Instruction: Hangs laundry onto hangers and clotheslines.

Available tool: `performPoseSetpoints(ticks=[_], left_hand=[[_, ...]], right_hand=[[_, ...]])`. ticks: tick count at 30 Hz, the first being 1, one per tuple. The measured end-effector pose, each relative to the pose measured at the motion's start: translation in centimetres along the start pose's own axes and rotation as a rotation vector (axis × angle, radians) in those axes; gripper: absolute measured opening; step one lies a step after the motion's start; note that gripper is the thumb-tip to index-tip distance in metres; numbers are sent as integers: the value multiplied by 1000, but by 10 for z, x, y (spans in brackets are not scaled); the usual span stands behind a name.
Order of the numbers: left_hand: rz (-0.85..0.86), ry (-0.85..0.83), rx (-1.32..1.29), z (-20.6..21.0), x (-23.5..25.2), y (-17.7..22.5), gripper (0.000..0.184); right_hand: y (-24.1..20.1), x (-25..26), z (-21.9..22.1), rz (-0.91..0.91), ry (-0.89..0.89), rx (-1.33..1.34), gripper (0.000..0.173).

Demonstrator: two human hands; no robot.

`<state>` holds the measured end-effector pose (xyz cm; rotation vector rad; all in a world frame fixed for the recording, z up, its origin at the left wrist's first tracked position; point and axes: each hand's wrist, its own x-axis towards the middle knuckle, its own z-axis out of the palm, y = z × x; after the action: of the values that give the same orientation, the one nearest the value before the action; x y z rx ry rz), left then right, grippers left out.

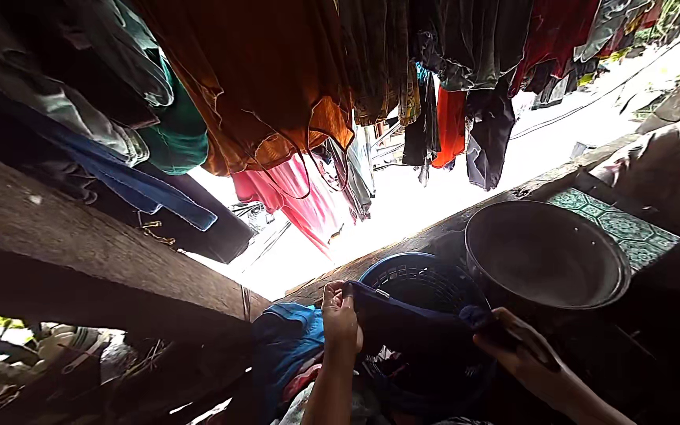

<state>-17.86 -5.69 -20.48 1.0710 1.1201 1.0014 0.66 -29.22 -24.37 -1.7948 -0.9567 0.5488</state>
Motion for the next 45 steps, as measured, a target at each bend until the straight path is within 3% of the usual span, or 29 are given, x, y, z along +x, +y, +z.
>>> performPoseSetpoints(ticks=[2,6,9,13,18,23,25,27,29,33,35,37,39,40,42,44,45], left_hand=[[-35,-36,-104,8,-2,3,13],[343,-292,551,3,7,26,13],[636,-320,847,11,5,49,14],[843,-342,860,24,3,55,14],[933,-549,828,45,-33,66,12],[947,-693,877,49,-65,85,12],[957,-778,887,39,-62,95,24],[1112,-721,1045,30,-57,102,38],[1310,-630,1185,24,-46,105,39],[1663,-692,1160,18,-18,123,7],[1708,-788,1168,16,-16,146,10],[1713,-814,1153,12,-16,166,15],[1713,-785,1160,9,-18,180,19],[1711,-769,1158,8,-19,184,21],[1716,-734,1118,7,-18,190,24],[1692,-705,1065,4,-17,195,27],[1666,-691,1031,3,-16,198,27]], right_hand=[[3,-5,-5,75,-142,-106,49],[3,-12,-22,31,-109,-33,34],[-24,-20,-46,-35,-163,85,34],[-48,-25,-49,-99,-260,-22,34],[-71,-5,1,-61,-320,-132,35],[-75,8,37,-270,-101,92,31],[-65,10,45,-319,-24,247,30],[-55,13,49,-375,30,336,33],[-48,17,50,-478,20,320,37],[-58,22,42,-641,-93,326,40],[-72,24,26,-690,-291,428,56],[-85,27,9,-658,-539,607,78],[-85,34,4,-526,-590,711,92],[-77,40,4,-433,-575,722,86],[-52,51,9,-288,-498,712,55],[-28,62,18,-189,-522,638,51],[-19,66,26,-239,-514,592,52]])
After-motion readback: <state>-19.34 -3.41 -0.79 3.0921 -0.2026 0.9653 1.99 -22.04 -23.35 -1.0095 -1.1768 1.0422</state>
